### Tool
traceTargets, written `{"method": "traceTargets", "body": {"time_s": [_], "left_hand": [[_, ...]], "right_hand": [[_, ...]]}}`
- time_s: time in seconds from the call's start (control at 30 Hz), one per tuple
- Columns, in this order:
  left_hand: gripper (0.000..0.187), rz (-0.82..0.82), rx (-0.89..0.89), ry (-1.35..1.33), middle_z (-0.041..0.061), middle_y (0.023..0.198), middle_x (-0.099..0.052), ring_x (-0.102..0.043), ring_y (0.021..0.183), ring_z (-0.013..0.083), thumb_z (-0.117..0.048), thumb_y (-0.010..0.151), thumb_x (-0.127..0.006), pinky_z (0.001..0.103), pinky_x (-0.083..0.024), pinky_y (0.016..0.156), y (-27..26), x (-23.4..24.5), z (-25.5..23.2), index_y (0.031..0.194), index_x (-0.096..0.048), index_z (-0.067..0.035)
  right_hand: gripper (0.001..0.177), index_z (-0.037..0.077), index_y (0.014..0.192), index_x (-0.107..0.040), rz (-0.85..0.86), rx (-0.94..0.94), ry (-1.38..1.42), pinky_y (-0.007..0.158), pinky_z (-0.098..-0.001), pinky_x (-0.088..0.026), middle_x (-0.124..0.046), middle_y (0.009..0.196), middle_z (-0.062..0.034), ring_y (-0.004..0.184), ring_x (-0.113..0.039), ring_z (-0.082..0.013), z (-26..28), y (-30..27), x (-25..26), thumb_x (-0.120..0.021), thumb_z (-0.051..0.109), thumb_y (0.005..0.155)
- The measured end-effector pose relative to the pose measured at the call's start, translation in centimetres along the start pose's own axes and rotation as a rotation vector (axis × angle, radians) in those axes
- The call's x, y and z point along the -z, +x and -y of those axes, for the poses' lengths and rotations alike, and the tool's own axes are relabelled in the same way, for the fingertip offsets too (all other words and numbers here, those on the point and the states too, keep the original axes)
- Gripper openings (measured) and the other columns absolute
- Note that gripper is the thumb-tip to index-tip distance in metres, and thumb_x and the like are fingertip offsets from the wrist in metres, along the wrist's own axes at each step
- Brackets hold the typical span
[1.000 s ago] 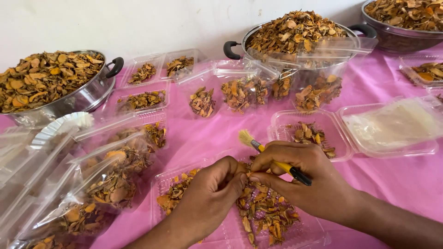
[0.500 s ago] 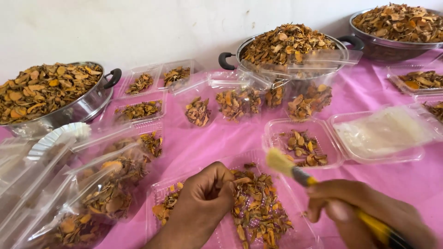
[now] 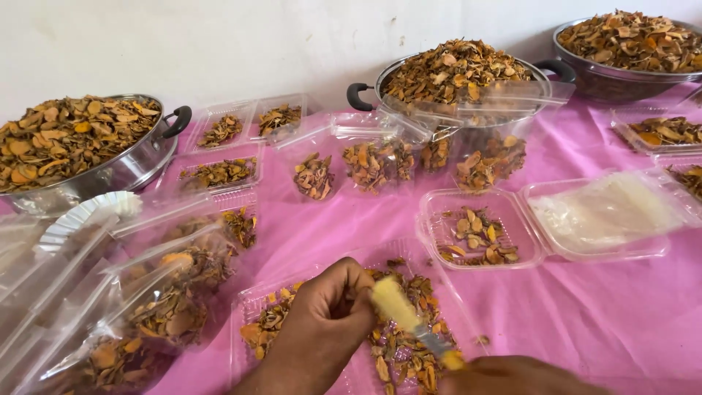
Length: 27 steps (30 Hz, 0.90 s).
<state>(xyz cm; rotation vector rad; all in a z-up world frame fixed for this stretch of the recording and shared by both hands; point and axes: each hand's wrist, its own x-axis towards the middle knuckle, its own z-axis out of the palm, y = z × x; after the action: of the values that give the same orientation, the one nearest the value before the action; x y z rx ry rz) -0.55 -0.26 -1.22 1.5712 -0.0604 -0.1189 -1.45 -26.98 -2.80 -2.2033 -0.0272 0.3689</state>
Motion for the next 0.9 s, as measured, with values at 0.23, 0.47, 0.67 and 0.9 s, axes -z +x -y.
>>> {"method": "traceTargets", "body": {"time_s": [0.23, 0.47, 0.67, 0.9], "left_hand": [[0.035, 0.035, 0.022, -0.011, -0.003, 0.062, -0.036, -0.031, 0.054, 0.0100, 0.003, 0.098, -0.058, 0.029, -0.038, 0.053, 0.4, 0.5, 0.2, 0.070, -0.045, -0.014], [0.024, 0.280, 0.060, -0.037, -0.002, 0.069, -0.044, -0.037, 0.061, 0.0113, -0.004, 0.103, -0.059, 0.029, -0.031, 0.057, -0.5, 0.2, -0.4, 0.080, -0.056, -0.011], [0.023, 0.392, 0.220, 0.494, -0.001, 0.073, -0.046, -0.046, 0.066, 0.0117, -0.038, 0.110, -0.048, 0.031, -0.036, 0.062, -2.2, -0.5, -6.0, 0.100, -0.052, -0.018], [0.027, 0.199, -0.148, 0.300, -0.004, 0.063, -0.043, -0.041, 0.057, 0.0082, -0.016, 0.105, -0.064, 0.028, -0.034, 0.053, -1.4, 0.1, -1.1, 0.080, -0.052, -0.014]], "right_hand": [[0.028, 0.026, 0.081, -0.077, -0.729, 0.598, -0.114, 0.037, -0.0189, -0.036, -0.069, 0.055, 0.0136, 0.033, -0.045, -0.0001, 5.9, -2.7, -3.2, -0.056, 0.015, 0.095], [0.033, 0.019, 0.102, -0.074, -0.685, 0.902, -0.243, 0.071, -0.0182, -0.066, -0.080, 0.091, 0.0077, 0.072, -0.077, -0.0007, 5.8, -0.3, -4.8, -0.088, 0.026, 0.072], [0.012, 0.016, 0.089, -0.077, -0.614, 0.931, -0.147, 0.064, -0.0141, -0.063, -0.081, 0.082, 0.0029, 0.066, -0.078, -0.0018, 5.6, -0.1, -4.1, -0.081, 0.016, 0.078], [0.032, 0.032, 0.100, -0.093, -0.588, 0.465, -0.155, 0.073, -0.0173, -0.061, -0.097, 0.086, 0.0129, 0.071, -0.090, -0.0014, 2.8, -4.0, 0.2, -0.081, 0.027, 0.071]]}}
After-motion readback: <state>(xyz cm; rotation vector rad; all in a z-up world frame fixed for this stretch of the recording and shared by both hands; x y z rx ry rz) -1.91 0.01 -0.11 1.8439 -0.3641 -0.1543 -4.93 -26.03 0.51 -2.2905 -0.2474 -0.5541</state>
